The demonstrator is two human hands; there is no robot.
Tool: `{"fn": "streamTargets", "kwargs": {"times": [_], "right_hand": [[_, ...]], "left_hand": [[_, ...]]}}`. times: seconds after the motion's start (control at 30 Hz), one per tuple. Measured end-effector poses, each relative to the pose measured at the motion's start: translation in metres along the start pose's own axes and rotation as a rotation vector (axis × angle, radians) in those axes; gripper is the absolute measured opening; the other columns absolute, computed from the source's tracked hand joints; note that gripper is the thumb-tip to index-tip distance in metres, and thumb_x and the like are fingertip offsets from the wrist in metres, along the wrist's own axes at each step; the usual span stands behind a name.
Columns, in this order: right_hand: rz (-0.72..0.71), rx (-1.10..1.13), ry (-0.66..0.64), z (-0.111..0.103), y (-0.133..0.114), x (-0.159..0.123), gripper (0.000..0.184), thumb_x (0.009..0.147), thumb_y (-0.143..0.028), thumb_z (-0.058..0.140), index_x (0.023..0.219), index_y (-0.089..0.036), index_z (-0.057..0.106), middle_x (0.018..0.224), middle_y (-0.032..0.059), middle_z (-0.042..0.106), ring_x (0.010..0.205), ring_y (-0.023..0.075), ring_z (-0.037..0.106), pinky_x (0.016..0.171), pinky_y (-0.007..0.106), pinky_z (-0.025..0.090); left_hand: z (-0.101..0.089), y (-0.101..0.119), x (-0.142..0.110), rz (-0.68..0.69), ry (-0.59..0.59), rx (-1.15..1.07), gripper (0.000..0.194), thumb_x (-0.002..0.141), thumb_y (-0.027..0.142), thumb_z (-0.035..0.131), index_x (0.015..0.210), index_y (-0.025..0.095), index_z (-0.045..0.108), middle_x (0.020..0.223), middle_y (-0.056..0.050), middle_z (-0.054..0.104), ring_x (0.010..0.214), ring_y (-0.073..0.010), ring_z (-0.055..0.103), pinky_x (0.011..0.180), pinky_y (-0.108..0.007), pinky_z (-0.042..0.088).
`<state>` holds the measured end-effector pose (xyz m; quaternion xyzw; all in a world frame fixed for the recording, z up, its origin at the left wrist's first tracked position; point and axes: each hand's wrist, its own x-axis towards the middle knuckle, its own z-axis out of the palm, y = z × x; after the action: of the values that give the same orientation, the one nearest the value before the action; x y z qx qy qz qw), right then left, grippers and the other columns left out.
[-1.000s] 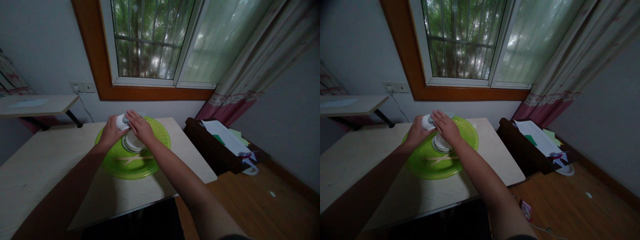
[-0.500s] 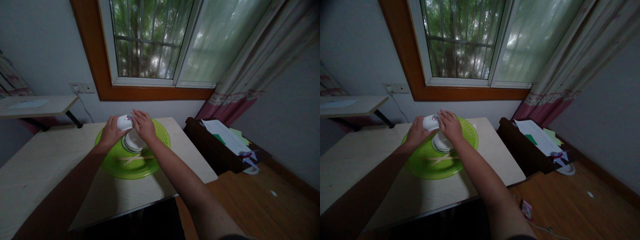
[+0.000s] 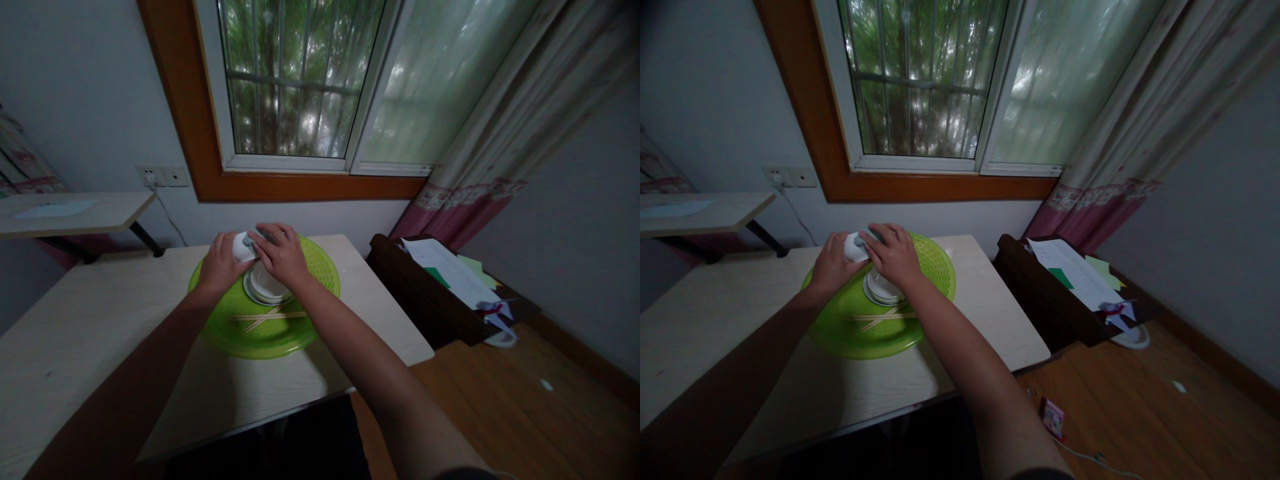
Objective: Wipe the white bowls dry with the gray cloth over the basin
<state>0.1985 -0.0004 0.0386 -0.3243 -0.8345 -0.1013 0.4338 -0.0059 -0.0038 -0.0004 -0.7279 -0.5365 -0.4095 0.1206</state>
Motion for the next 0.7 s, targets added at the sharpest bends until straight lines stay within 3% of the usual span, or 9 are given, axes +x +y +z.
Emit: {"fn": "streamTargets", "kwargs": {"times": [0.27,0.7], "right_hand": [[0.110,-0.039,0.063,-0.001,0.007,-0.002,0.034,0.103,-0.035,0.055,0.135,-0.034,0.069,0.128,0.0100,0.062,0.118,0.0281,0.046,0.105,0.046,0.042],[0.011,-0.020,0.000,0.001,0.007,-0.004,0.037,0.104,-0.035,0.054,0.138,-0.034,0.066,0.113,0.0090,0.065,0.108,0.0257,0.048,0.097,0.043,0.043]], "left_hand": [[-0.002,0.004,0.002,-0.054,0.039,-0.008,0.074,0.073,0.059,0.080,0.127,0.020,0.049,0.118,-0.015,0.060,0.112,-0.0343,0.061,0.096,-0.047,0.052],[-0.007,0.008,0.001,-0.008,-0.008,0.098,0.066,0.078,0.053,0.077,0.129,0.020,0.051,0.115,-0.014,0.059,0.110,-0.0342,0.061,0.091,-0.044,0.053]]}}
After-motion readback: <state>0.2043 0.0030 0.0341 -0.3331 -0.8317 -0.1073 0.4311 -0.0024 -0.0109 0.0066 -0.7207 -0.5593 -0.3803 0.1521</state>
